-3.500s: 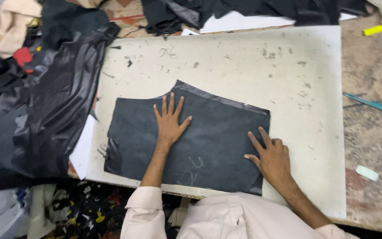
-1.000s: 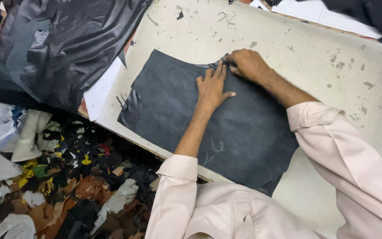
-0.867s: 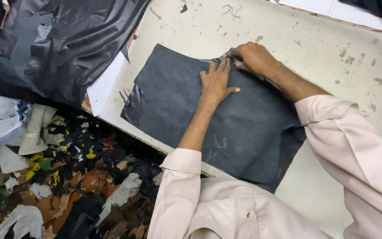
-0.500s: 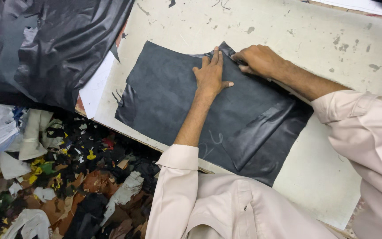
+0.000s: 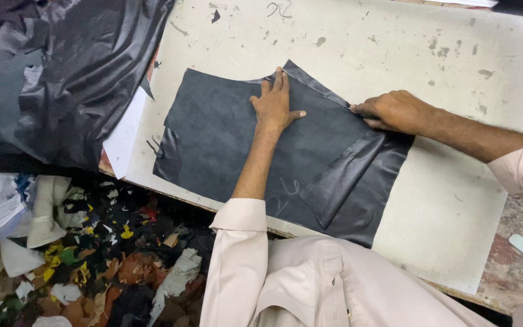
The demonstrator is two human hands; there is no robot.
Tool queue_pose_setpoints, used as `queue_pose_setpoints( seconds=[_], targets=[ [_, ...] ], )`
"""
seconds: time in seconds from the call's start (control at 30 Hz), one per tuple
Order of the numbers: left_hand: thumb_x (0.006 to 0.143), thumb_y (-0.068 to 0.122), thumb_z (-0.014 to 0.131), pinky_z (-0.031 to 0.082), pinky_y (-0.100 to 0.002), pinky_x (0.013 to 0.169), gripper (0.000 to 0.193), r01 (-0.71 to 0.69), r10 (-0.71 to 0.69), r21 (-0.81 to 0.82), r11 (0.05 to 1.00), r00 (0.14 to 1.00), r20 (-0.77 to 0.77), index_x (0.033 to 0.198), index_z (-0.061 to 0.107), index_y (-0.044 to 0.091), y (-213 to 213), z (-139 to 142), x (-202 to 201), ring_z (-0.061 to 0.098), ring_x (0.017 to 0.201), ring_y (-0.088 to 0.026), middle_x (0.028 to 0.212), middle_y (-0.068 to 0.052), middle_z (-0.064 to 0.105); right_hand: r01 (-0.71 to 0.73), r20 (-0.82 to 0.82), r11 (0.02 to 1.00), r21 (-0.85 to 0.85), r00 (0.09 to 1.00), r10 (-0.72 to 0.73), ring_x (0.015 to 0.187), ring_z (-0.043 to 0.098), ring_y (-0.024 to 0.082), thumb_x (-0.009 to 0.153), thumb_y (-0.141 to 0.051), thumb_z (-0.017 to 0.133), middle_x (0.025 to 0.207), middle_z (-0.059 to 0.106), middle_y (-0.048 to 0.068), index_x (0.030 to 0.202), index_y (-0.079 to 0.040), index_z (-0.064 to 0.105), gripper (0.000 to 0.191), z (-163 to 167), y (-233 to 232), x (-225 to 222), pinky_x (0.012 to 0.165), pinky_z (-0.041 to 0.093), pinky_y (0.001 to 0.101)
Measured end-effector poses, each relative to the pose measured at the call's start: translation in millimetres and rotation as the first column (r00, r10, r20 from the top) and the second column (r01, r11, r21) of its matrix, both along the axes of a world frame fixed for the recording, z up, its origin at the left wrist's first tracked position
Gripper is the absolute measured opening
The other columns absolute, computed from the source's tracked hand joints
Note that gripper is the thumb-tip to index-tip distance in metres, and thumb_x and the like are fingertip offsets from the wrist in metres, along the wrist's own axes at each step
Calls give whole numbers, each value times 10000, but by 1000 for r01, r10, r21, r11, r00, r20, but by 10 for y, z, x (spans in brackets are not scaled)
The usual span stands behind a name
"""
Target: The person aligns a black fabric piece on a paper pattern, smooths it, and uses a utility knife to cut along the pattern edges. The person then removes the cut fabric piece from the table.
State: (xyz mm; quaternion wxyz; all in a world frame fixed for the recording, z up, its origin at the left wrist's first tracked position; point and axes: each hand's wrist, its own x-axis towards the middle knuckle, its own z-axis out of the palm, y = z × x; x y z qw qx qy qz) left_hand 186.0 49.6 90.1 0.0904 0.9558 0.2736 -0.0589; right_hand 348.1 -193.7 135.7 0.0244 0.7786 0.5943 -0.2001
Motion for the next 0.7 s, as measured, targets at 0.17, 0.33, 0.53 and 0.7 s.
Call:
queue_pose_setpoints(
  seconds=[0.17,0.33,0.53,0.7],
  targets=[
    [675,566,896,468,-685,950,1184,1,-5,65,998,998,70,1557,305,42,-25,-13,8,392,1405,-364,1660,-131,182,-50,-8,997,55,999,50,1021,732,206,854,-245,719,1203,748,0,1371,-218,630,525,70,-29,17,880,592,385],
    [772,317,889,477,-565,987,950,33,-72,144,989,959,275,1539,407,31,-465,1,-22,508,1295,-343,1663,-226,270,-116,108,990,-74,986,124,1027,733,250,856,-180,771,1141,770,36,1301,-203,694,452,286,161,58,892,590,395],
    [784,367,880,445,-480,996,743,185,-89,-116,976,823,561,1402,615,51,-1219,-51,-73,518,1295,-336,1530,-178,473,-150,131,988,-45,979,155,992,748,249,832,-198,799,1097,781,39,1269,-187,713,445,294,154,47,860,601,392],
    [636,525,911,412,-496,1043,915,174,-73,-138,975,839,539,1367,627,54,-1275,-77,-41,450,1333,-321,1517,-172,452,-97,67,989,115,994,90,994,748,234,836,-231,785,1128,775,38,1262,-157,714,438,111,-63,39,852,598,396]
  ],
)
